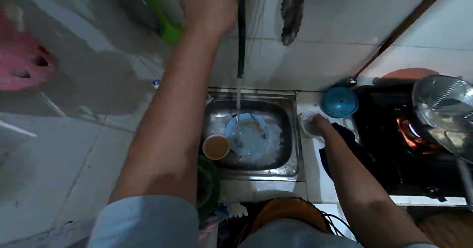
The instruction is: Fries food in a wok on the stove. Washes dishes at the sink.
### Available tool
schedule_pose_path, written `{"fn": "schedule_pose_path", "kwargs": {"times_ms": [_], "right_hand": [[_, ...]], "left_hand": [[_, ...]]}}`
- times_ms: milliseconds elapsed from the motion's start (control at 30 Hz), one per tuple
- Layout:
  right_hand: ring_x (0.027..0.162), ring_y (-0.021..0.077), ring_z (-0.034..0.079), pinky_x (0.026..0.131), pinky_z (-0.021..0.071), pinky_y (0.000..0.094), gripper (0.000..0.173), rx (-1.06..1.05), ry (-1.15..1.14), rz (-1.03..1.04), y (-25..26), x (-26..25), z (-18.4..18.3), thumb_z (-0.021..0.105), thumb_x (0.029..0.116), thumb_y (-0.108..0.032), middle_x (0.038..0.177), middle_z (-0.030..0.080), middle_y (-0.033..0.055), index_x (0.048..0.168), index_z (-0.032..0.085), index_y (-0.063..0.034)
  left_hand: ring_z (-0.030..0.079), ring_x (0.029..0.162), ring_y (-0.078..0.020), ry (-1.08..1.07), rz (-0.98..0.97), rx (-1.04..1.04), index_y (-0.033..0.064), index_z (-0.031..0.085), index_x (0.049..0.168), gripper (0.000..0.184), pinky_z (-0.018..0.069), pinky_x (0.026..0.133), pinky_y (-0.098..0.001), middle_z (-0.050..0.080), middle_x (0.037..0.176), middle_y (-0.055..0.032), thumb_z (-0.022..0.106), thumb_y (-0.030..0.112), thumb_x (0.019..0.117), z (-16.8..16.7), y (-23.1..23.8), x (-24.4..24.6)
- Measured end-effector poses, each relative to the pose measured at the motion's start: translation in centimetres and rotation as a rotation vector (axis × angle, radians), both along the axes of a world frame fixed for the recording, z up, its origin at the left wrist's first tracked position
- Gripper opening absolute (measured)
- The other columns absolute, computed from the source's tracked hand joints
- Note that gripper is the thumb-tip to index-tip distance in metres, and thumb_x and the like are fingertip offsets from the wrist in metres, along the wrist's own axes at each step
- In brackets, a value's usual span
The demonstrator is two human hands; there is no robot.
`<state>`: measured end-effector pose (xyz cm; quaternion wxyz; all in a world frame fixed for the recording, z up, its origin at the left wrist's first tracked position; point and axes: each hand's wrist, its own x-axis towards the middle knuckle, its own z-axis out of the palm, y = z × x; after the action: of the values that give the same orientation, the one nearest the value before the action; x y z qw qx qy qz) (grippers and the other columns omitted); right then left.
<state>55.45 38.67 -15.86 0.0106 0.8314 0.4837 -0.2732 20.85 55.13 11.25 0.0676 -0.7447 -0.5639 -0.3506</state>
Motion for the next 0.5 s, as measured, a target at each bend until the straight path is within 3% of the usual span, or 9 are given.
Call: {"fn": "schedule_pose_path", "kwargs": {"times_ms": [67,100,200,267,333,400,433,500], "right_hand": [[0.117,0.0541,0.060,0.098,0.0464,0.0713,0.043,0.074,0.077,0.029,-0.7,0.1,2.1,0.060,0.1013,-0.010,0.128,0.061,0.0352,0.141,0.050,0.0057],[0.114,0.0542,0.061,0.096,0.0471,0.0704,0.043,0.116,0.117,0.020,-1.4,-1.0,5.0,0.056,0.1031,-0.008,0.126,0.061,0.0356,0.143,0.047,0.0040],[0.108,0.0457,0.065,0.088,0.0527,0.0618,0.052,0.299,0.346,0.076,-1.8,-7.4,11.7,0.051,0.1042,-0.003,0.133,0.058,0.0312,0.153,0.033,-0.0032],[0.112,0.0365,0.065,0.090,0.0554,0.0544,0.054,0.294,0.543,0.240,0.4,-12.5,11.4,0.049,0.1056,-0.007,0.142,0.054,0.0256,0.156,0.030,-0.0076],[0.107,0.0326,0.066,0.088,0.0552,0.0506,0.055,0.206,0.651,0.356,3.6,-17.8,10.3,0.049,0.1066,-0.007,0.138,0.057,0.0241,0.158,0.029,-0.0117],[0.090,0.0245,0.063,0.076,0.0540,0.0416,0.057,0.141,0.801,0.359,6.0,-22.1,8.4,0.047,0.1056,-0.006,0.130,0.059,0.0217,0.159,0.028,-0.0140],[0.088,0.0238,0.063,0.075,0.0549,0.0410,0.058,0.109,0.847,0.323,6.8,-23.8,7.6,0.048,0.1036,-0.006,0.129,0.060,0.0205,0.158,0.031,-0.0164],[0.089,0.0275,0.064,0.077,0.0553,0.0449,0.053,0.079,0.810,0.300,7.7,-25.9,6.9,0.049,0.1057,-0.007,0.128,0.060,0.0214,0.156,0.036,-0.0152]], "left_hand": [[0.067,0.098,-0.0309,-0.190,-0.020,-0.246,0.0061,0.067,0.120,0.044,0.0503,0.087,-0.0550,0.069,0.108,-0.0162,0.045,0.041,0.1072,1.0,-5.9,-2.4],[0.066,0.100,-0.0291,-0.284,-0.015,-0.333,0.0054,0.062,0.130,0.047,0.0513,0.089,-0.0525,0.067,0.114,-0.0164,0.040,0.041,0.1087,0.2,-7.4,-3.9],[0.065,0.091,-0.0196,-0.670,-0.006,-0.402,0.0001,0.056,0.131,0.043,0.0544,0.081,-0.0400,0.064,0.113,-0.0151,0.038,0.033,0.1105,-5.8,-10.1,-6.0],[0.064,0.094,-0.0219,-0.903,-0.025,-0.563,-0.0014,0.049,0.138,0.041,0.0540,0.082,-0.0393,0.062,0.117,-0.0182,0.037,0.027,0.1110,-10.9,-11.9,-4.4],[0.060,0.116,-0.0330,-1.121,-0.038,-0.812,0.0030,0.038,0.151,0.049,0.0510,0.094,-0.0481,0.053,0.140,-0.0240,0.033,0.032,0.1125,-15.1,-12.8,-1.9],[0.049,0.135,-0.0363,-1.381,-0.022,-0.986,0.0084,0.028,0.159,0.059,0.0423,0.107,-0.0542,0.041,0.155,-0.0228,0.029,0.043,0.1123,-18.4,-13.2,-0.1],[0.050,0.132,-0.0334,-1.497,0.018,-1.019,0.0100,0.031,0.159,0.061,0.0429,0.106,-0.0526,0.045,0.152,-0.0211,0.029,0.049,0.1109,-19.7,-13.2,0.4],[0.058,0.102,-0.0236,-1.689,0.097,-0.981,0.0081,0.044,0.147,0.059,0.0506,0.087,-0.0413,0.059,0.125,-0.0163,0.031,0.051,0.1097,-22.3,-12.6,0.9]]}}
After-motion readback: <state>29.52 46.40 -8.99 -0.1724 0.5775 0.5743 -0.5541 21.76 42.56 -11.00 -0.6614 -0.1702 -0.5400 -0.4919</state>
